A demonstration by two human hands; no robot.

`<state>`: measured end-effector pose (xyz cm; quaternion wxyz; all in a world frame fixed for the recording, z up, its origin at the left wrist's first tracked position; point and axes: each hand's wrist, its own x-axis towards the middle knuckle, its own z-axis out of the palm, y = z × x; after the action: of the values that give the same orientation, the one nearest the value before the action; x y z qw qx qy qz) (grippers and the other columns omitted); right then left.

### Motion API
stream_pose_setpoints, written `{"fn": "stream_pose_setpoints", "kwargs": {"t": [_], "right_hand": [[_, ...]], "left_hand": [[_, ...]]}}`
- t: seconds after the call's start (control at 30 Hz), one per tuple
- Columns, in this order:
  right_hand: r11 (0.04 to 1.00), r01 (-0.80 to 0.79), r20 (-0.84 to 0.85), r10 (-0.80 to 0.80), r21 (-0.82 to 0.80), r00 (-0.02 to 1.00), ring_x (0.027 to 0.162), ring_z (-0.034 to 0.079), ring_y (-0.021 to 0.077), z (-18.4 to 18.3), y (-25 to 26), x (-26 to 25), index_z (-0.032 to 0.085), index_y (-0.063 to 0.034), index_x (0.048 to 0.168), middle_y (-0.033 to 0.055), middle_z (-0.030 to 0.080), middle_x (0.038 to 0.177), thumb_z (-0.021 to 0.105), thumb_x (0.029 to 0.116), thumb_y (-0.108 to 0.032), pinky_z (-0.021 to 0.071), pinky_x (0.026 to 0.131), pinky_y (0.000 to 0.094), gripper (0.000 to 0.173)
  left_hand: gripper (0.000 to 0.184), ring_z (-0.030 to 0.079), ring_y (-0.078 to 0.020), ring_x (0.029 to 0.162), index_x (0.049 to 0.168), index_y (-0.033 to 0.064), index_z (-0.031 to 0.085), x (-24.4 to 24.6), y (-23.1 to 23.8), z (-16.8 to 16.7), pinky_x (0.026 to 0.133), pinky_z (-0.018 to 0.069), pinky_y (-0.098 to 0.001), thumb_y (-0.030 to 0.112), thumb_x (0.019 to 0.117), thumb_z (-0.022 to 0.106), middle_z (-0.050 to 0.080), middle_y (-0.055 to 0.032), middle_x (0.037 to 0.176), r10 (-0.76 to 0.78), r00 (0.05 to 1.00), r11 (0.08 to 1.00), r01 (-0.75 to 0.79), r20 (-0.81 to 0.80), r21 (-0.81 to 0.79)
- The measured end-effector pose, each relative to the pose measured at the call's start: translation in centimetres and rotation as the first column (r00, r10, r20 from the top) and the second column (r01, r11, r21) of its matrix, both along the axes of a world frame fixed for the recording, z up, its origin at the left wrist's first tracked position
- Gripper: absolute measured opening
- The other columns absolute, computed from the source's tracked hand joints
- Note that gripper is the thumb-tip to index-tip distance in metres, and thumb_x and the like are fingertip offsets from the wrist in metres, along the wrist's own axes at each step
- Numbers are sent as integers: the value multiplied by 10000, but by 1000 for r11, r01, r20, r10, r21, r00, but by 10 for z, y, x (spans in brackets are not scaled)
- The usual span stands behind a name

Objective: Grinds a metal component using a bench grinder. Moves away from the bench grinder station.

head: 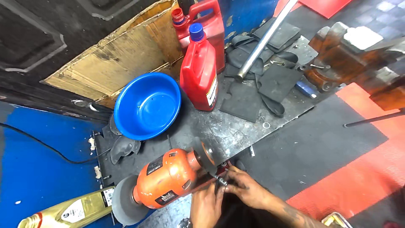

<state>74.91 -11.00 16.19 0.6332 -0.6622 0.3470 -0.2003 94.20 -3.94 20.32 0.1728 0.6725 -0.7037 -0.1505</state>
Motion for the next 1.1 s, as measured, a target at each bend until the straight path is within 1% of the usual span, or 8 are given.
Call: {"fn": "stream_pose_setpoints", "kwargs": {"t": [0.1,0.2,0.33,0.43,0.53,0.67,0.87,1.1], "right_hand": [[991,18,-107,-32,-130,994,970,633,177,18,-2,3,708,-150,1071,100,599,1143,653,995,-375,564,832,367,243],[944,-10,-276,-87,-331,957,861,673,229,31,-2,3,693,-167,1072,124,607,1139,634,999,-375,595,708,425,228],[872,-100,-425,-130,-479,896,806,671,274,47,-2,2,673,-146,1050,138,590,1069,608,1006,-347,597,647,425,216],[817,-92,-403,-180,-569,897,768,656,263,47,-1,1,666,-137,1015,126,579,1016,594,1010,-317,586,602,404,193],[809,-53,-356,-198,-585,914,764,653,244,46,-1,2,677,-144,1024,117,580,1015,594,1008,-311,587,605,386,188],[831,-29,-347,-201,-556,916,801,655,241,45,-2,3,686,-156,1031,110,584,1027,605,997,-302,592,637,384,170],[817,1,-327,-231,-576,916,765,652,236,45,-4,6,676,-151,995,110,580,999,606,993,-308,587,601,376,171],[843,30,-287,-217,-538,933,778,654,212,39,-10,9,678,-164,999,99,586,1032,613,992,-316,594,631,371,165]], "left_hand": [[545,630,-147,513,859,80,719,11,6,0,492,542,-363,502,1057,436,607,-14,563,-33,998,999,30,-62,-44],[482,647,-150,542,875,85,727,14,9,0,514,550,-362,469,1041,485,623,-13,588,-19,998,999,17,-61,-34],[416,664,-164,549,920,76,726,9,6,5,518,557,-371,407,1024,495,637,-13,604,-22,1000,999,22,10,-32],[340,679,-176,550,926,64,733,8,3,8,512,565,-375,328,978,526,660,-22,619,-29,997,996,36,78,-87],[334,668,-159,539,884,73,729,11,0,8,504,557,-343,315,978,518,652,-13,611,-41,993,984,59,107,-167],[382,680,-153,591,831,100,735,13,-4,7,580,573,-330,349,1002,500,668,-2,630,-56,993,979,76,109,-189],[393,661,-136,563,808,99,710,16,-7,6,540,556,-311,345,1006,476,651,-6,616,-67,994,970,84,81,-229],[348,652,-132,534,803,106,701,14,-11,7,484,536,-322,320,985,496,640,1,602,-26,997,970,43,74,-238]]}}
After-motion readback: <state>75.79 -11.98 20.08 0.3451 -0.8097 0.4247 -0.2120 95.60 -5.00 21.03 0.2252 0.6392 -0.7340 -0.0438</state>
